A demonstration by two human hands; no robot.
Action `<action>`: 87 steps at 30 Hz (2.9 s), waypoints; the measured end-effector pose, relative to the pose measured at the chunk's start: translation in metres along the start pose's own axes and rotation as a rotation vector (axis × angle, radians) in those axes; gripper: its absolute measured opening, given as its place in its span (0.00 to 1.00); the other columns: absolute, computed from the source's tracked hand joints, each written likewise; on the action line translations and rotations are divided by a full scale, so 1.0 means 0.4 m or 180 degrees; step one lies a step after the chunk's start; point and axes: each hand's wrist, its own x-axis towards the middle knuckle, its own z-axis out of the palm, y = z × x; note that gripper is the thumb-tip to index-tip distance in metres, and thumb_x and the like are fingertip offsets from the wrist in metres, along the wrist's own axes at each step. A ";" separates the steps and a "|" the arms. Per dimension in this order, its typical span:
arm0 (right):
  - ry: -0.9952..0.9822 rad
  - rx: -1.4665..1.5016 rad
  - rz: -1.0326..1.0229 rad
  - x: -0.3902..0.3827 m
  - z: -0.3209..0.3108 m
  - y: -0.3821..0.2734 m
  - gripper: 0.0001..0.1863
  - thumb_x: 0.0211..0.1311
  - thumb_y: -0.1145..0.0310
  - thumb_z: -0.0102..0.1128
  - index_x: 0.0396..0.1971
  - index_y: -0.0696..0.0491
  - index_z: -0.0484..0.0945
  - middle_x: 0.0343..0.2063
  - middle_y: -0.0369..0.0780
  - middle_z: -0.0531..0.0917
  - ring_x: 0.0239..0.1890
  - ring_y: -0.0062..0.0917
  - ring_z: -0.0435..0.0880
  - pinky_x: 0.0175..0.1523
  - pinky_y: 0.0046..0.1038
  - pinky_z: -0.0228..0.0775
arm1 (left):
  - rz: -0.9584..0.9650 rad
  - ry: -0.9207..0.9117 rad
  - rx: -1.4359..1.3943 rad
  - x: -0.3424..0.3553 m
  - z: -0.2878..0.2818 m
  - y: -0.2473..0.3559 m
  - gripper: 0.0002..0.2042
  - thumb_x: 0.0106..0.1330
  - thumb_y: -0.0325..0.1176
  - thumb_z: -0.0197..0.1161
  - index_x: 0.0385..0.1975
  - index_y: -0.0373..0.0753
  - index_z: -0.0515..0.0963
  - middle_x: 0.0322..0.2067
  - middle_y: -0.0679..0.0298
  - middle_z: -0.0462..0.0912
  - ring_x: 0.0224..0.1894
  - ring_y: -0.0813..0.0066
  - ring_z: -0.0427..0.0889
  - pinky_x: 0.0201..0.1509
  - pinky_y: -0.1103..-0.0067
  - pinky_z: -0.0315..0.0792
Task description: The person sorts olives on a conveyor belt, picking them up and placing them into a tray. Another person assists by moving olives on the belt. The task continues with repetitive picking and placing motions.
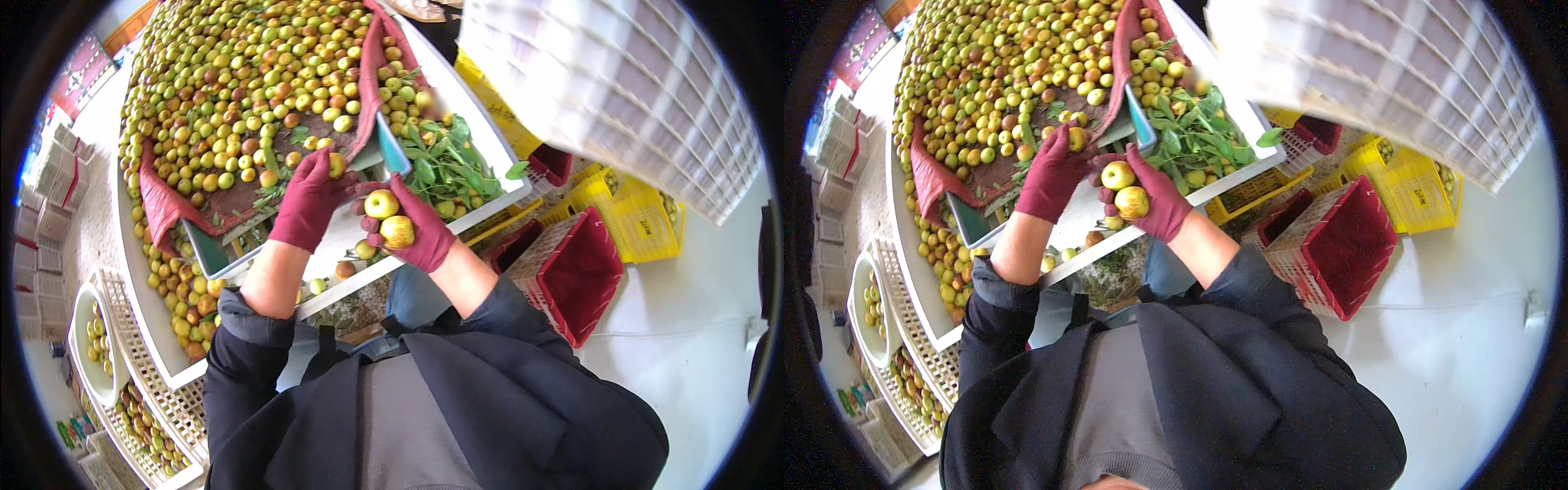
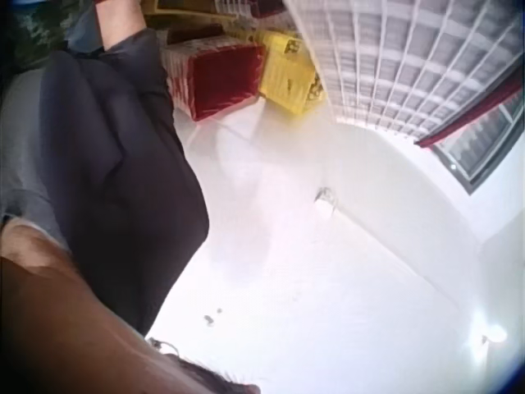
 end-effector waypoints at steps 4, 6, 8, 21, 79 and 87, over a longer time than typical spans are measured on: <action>-0.0006 0.0303 -0.0078 0.007 -0.013 -0.001 0.27 0.70 0.45 0.44 0.53 0.53 0.71 0.40 0.44 0.79 0.33 0.26 0.78 0.33 0.26 0.74 | -0.0093 0.0034 0.0156 0.004 -0.017 0.007 0.19 0.69 0.35 0.58 0.58 0.42 0.68 0.46 0.62 0.77 0.47 0.63 0.79 0.48 0.68 0.76; 0.0008 0.0489 -0.0101 0.001 -0.025 -0.008 0.27 0.70 0.45 0.45 0.53 0.53 0.71 0.42 0.44 0.79 0.34 0.27 0.79 0.36 0.26 0.75 | -0.0057 0.0008 0.0178 0.012 -0.005 0.002 0.18 0.69 0.33 0.59 0.57 0.40 0.68 0.42 0.59 0.78 0.42 0.64 0.80 0.45 0.70 0.78; -0.0052 0.0610 -0.0175 0.001 -0.043 -0.011 0.27 0.70 0.45 0.45 0.53 0.53 0.71 0.42 0.44 0.79 0.35 0.27 0.79 0.36 0.26 0.76 | -0.0020 -0.0157 0.0077 0.021 -0.012 -0.007 0.21 0.67 0.29 0.61 0.59 0.38 0.66 0.43 0.60 0.77 0.44 0.66 0.79 0.47 0.70 0.77; 0.0220 0.0847 -0.1610 -0.082 -0.064 -0.292 0.22 0.66 0.53 0.56 0.52 0.53 0.71 0.46 0.44 0.76 0.38 0.29 0.77 0.41 0.29 0.75 | -0.0136 -0.0439 0.0211 0.018 -0.014 0.010 0.16 0.72 0.40 0.53 0.55 0.41 0.70 0.33 0.61 0.75 0.30 0.74 0.71 0.40 0.71 0.72; 0.0597 0.0607 -0.1167 0.006 -0.152 -0.157 0.21 0.69 0.51 0.51 0.49 0.51 0.74 0.39 0.46 0.80 0.33 0.31 0.80 0.38 0.32 0.76 | -0.0137 -0.0380 0.0632 0.002 -0.002 0.017 0.19 0.72 0.39 0.54 0.58 0.37 0.69 0.41 0.58 0.76 0.37 0.68 0.75 0.50 0.67 0.74; 0.0506 0.1004 -0.1207 0.049 -0.166 -0.144 0.20 0.67 0.48 0.53 0.42 0.51 0.75 0.35 0.47 0.81 0.29 0.33 0.80 0.34 0.35 0.77 | -0.0109 -0.0372 0.0881 0.007 -0.024 0.028 0.21 0.64 0.23 0.60 0.57 0.36 0.69 0.45 0.63 0.75 0.47 0.71 0.76 0.51 0.73 0.75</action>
